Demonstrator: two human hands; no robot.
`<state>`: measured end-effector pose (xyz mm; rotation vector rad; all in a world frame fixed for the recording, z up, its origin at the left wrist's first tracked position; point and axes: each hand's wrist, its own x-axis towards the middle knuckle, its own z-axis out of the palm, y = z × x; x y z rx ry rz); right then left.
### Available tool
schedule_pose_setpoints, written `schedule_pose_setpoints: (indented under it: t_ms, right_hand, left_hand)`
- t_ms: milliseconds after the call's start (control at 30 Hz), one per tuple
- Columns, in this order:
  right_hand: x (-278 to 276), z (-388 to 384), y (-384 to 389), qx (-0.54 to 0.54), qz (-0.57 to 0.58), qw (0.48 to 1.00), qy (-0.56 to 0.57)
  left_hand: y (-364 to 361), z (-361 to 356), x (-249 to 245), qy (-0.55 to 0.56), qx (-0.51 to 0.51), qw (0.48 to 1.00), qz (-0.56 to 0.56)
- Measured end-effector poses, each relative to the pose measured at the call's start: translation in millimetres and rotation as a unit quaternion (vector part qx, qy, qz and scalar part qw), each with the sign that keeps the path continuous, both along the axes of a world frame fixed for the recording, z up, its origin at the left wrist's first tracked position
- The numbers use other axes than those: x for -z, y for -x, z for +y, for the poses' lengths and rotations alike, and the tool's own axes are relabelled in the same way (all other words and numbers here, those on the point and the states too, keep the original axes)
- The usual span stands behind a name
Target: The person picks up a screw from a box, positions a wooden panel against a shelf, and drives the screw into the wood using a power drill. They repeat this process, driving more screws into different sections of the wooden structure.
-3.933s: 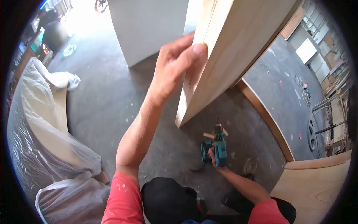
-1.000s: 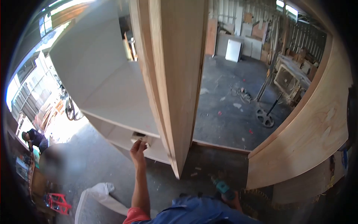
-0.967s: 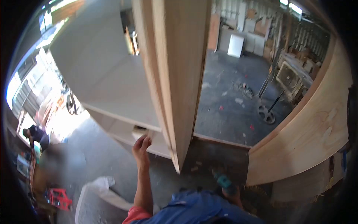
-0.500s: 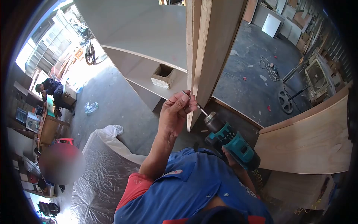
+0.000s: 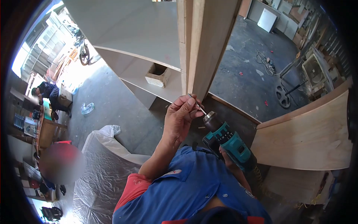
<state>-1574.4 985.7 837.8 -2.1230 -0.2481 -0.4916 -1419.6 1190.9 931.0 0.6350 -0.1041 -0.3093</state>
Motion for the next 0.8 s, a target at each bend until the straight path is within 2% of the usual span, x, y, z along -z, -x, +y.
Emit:
schedule_pose_setpoints:
  t_ms: [67, 100, 167, 200, 267, 300, 333, 367, 400, 467, 500, 533, 567, 600, 633, 667, 700, 733, 767, 800]
  right_hand:
    - [9.2, 1.2, 3.8, 0.004, 0.085, 0.982, -0.168]
    - [10.7, 1.2, 6.4, 0.01, 0.087, 0.982, -0.17]
    - [12.8, -2.7, 12.1, 0.041, 0.022, 0.995, 0.089]
    - [13.7, -5.6, 15.0, 0.053, -0.011, 0.974, 0.219]
    - [16.1, -11.3, 19.9, 0.072, -0.076, 0.879, 0.464]
    - [24.9, -13.1, 23.8, 0.072, -0.075, 0.879, 0.465]
    - [37.8, -14.9, 27.4, 0.061, 0.016, 0.966, 0.25]
    - [45.9, -17.9, 28.8, 0.046, 0.104, 0.993, 0.02]
    - [43.2, -19.9, 26.4, 0.045, 0.104, 0.993, 0.021]
    - [30.3, -18.5, 20.6, 0.065, -0.015, 0.969, 0.238]
    - [13.9, -11.9, 15.3, 0.064, -0.014, 0.97, 0.236]
    - [-10.5, -0.9, 5.5, 0.039, 0.014, 0.999, 0.003]
    - [-28.0, 9.7, -4.2, 0.011, 0.041, 0.973, -0.229]
    - [-35.0, 18.6, -12.3, 0.007, 0.037, 0.973, -0.227]
    - [-40.4, 27.5, -20.8, 0.048, -0.003, 0.951, -0.305]
    - [-47.3, 35.0, -29.5, 0.088, -0.044, 0.919, -0.381]
    - [-58.6, 41.0, -39.0, 0.086, -0.079, 0.896, -0.429]
    - [-60.7, 37.9, -49.9, 0.083, -0.084, 0.895, -0.429]
    - [-62.3, 34.2, -59.8, 0.106, -0.127, 0.949, -0.267]
    - [-64.2, 32.2, -69.2, 0.126, -0.165, 0.973, -0.096]
  left_hand:
    - [-2.5, -4.1, 5.2, 0.0, 0.028, 1.0, -0.008]
    - [-3.2, -5.7, 7.2, 0.002, 0.049, 0.999, -0.019]
    - [0.7, -14.3, 8.1, 0.003, 0.063, 0.998, -0.003]
    - [2.8, -18.8, 8.8, 0.006, 0.073, 0.997, 0.01]
    - [4.2, -22.2, 11.7, 0.003, 0.075, 0.997, 0.001]
    - [6.8, -21.2, 11.3, -0.046, 0.054, 0.997, -0.031]
    - [7.8, -20.3, 11.4, -0.093, 0.032, 0.993, -0.063]
    - [2.9, -18.3, 13.9, -0.178, -0.09, 0.971, -0.134]
    - [-6.1, -14.5, 13.2, -0.259, -0.209, 0.921, -0.201]
    - [-40.2, 5.1, -7.6, -0.319, -0.353, 0.835, -0.275]
    - [-55.0, 4.5, -33.4, -0.316, -0.368, 0.813, -0.322]
    - [-69.2, 3.3, -53.9, -0.311, -0.384, 0.787, -0.369]
    - [-83.9, 4.2, -57.1, -0.311, -0.386, 0.786, -0.369]
    - [-97.9, 6.2, -59.2, -0.366, -0.296, 0.785, -0.404]
    - [-106.5, 9.4, -60.1, -0.416, -0.202, 0.773, -0.434]
    - [-111.1, 13.4, -58.6, -0.415, -0.207, 0.771, -0.436]
    - [-116.0, 17.4, -56.0, -0.441, -0.165, 0.778, -0.416]
    - [-119.4, 19.0, -56.4, -0.468, -0.121, 0.781, -0.396]
    - [-119.0, 15.0, -54.9, -0.459, -0.157, 0.77, -0.414]
    - [-118.3, 14.6, -55.3, -0.46, -0.158, 0.769, -0.416]
